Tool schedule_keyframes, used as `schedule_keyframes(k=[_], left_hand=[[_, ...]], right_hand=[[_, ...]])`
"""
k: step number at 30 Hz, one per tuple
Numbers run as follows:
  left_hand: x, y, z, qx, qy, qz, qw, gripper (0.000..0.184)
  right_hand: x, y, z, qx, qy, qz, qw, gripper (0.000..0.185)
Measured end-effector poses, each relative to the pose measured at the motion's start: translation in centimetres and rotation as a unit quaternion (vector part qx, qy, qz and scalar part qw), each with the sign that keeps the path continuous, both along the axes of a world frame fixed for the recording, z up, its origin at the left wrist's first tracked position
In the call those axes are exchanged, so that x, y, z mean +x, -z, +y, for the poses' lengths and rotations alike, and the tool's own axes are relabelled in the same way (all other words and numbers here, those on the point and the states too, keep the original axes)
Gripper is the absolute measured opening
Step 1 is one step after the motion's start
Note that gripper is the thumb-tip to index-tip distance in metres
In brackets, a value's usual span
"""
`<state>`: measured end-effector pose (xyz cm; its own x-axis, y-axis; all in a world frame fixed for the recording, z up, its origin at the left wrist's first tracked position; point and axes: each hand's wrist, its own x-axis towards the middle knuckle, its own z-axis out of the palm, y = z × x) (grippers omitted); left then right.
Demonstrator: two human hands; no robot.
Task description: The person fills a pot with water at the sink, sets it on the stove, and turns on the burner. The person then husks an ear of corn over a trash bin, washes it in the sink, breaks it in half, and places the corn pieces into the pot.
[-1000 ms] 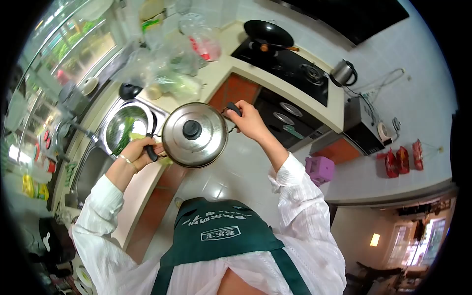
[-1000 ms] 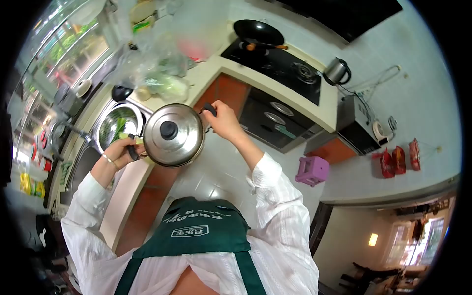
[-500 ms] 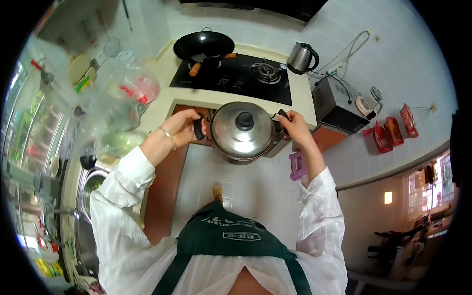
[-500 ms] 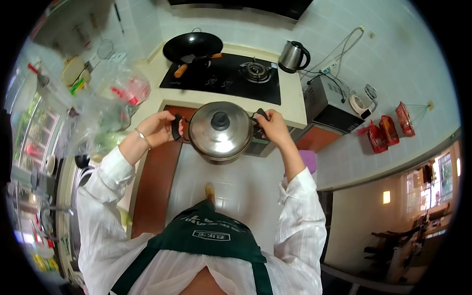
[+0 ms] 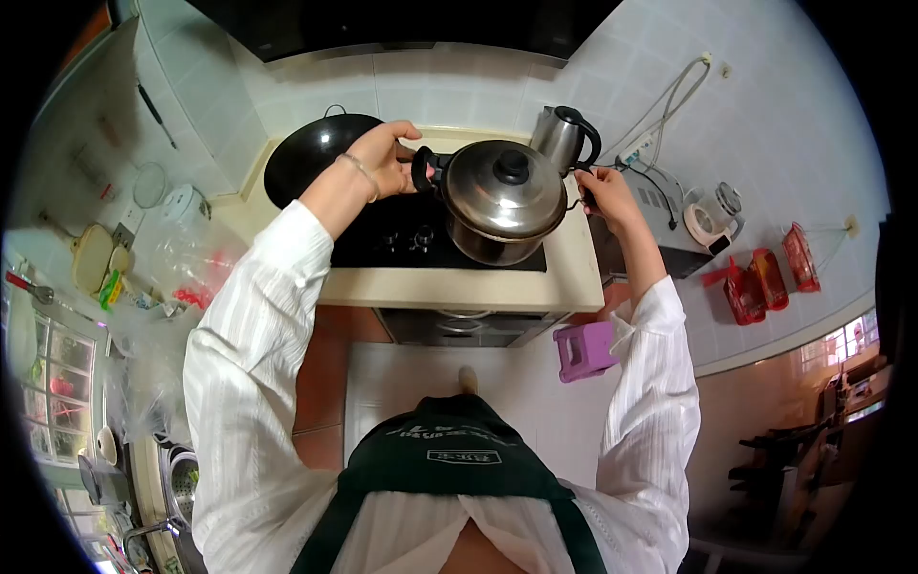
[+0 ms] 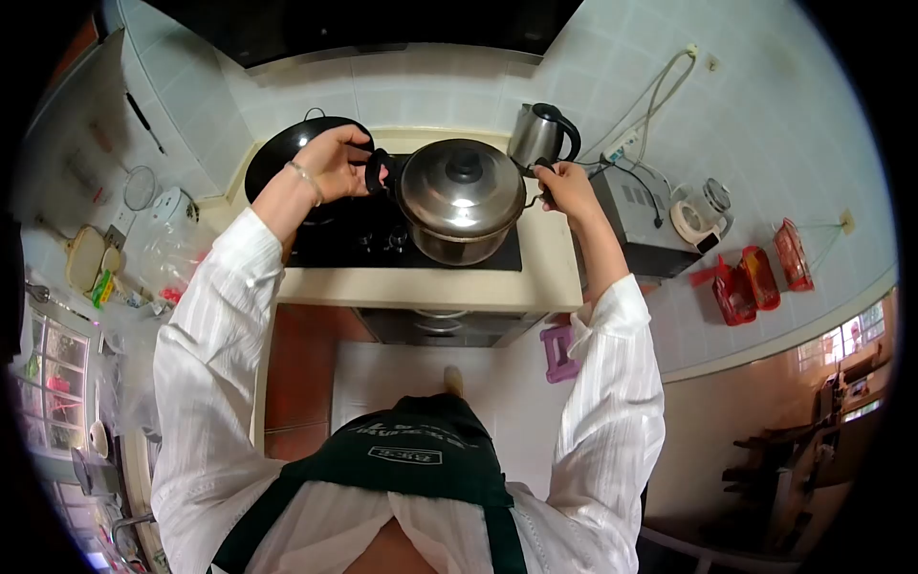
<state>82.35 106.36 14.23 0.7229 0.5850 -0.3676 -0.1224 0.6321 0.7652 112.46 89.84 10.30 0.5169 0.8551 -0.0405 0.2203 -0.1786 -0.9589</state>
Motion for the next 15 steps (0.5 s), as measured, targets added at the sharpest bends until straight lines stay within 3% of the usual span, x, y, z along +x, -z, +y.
schedule_keyframes(k=[6,15], left_hand=[[7.9,1.3,7.4,-0.014,-0.087,0.097,0.991,0.067],[15.5,8.9,17.2,-0.067,-0.118,0.237,0.962,0.071]], right_hand=[[7.9,3.6,9.9,0.003,-0.016,-0.001,1.000,0.021],[13.4,10.1,18.6,-0.082,-0.072,0.000,0.994,0.019]])
